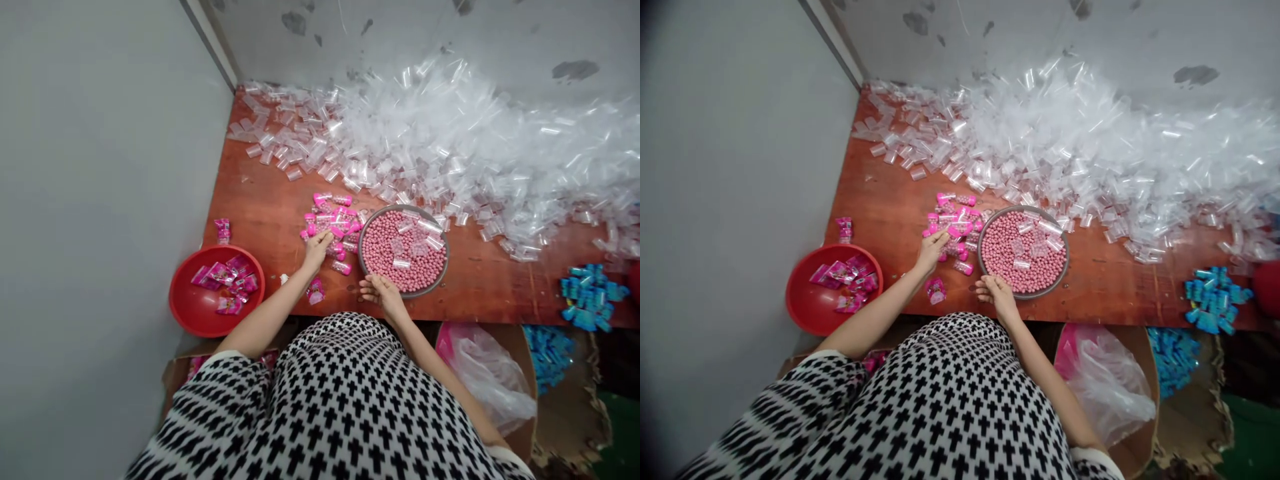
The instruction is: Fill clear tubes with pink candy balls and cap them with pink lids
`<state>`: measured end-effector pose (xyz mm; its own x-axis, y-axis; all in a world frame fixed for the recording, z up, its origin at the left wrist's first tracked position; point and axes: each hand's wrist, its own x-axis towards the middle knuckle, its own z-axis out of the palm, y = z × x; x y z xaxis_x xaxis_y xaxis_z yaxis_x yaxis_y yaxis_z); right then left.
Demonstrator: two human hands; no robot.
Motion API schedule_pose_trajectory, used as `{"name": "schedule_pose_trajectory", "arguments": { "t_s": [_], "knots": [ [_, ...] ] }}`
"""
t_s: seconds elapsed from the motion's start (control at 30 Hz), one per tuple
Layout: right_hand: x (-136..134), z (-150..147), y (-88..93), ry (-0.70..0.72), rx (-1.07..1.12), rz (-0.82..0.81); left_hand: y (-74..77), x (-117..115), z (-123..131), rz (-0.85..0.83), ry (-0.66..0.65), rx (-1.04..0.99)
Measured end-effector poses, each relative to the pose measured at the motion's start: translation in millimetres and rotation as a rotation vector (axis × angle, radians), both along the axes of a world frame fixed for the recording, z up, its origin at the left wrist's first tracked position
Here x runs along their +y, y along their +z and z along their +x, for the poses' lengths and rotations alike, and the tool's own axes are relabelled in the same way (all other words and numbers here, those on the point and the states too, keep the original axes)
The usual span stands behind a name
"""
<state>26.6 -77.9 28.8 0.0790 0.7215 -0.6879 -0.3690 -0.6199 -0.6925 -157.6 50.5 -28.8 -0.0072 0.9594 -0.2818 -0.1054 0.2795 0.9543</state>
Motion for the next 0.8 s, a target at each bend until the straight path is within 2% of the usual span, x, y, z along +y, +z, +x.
{"name": "schedule_pose_trajectory", "arguments": {
  "t_s": [0.07,0.13,0.27,0.33,0.43,0.63,0.7,0.8],
  "knots": [
    [6.6,-4.8,4.6,-0.021,-0.008,0.043,9.9,-5.4,0.8,0.023,-0.038,-0.008],
    [20.4,-6.9,15.4,-0.005,0.049,0.119,24.2,-14.1,3.5,0.092,-0.156,-0.017],
    [47.6,-9.4,43.4,0.198,0.295,0.196,53.3,-32.1,9.5,0.278,-0.376,-0.007],
    [53.5,-13.1,53.9,0.238,0.351,0.186,63.7,-38.8,11.2,0.312,-0.42,-0.016],
    [52.6,-21.2,62.1,0.194,0.405,0.16,73.4,-47.0,12.0,0.312,-0.43,-0.047],
    [40.3,-34.7,56.6,0.014,0.413,0.128,78.1,-55.4,12.5,0.359,-0.446,-0.02],
    [41.7,-37.9,50.6,-0.027,0.392,0.119,74.3,-49.1,11.6,0.375,-0.482,0.002],
    [53.0,-44.4,39.1,0.016,0.36,0.102,61.6,-31.0,5.9,0.347,-0.538,0.027]
  ]
}}
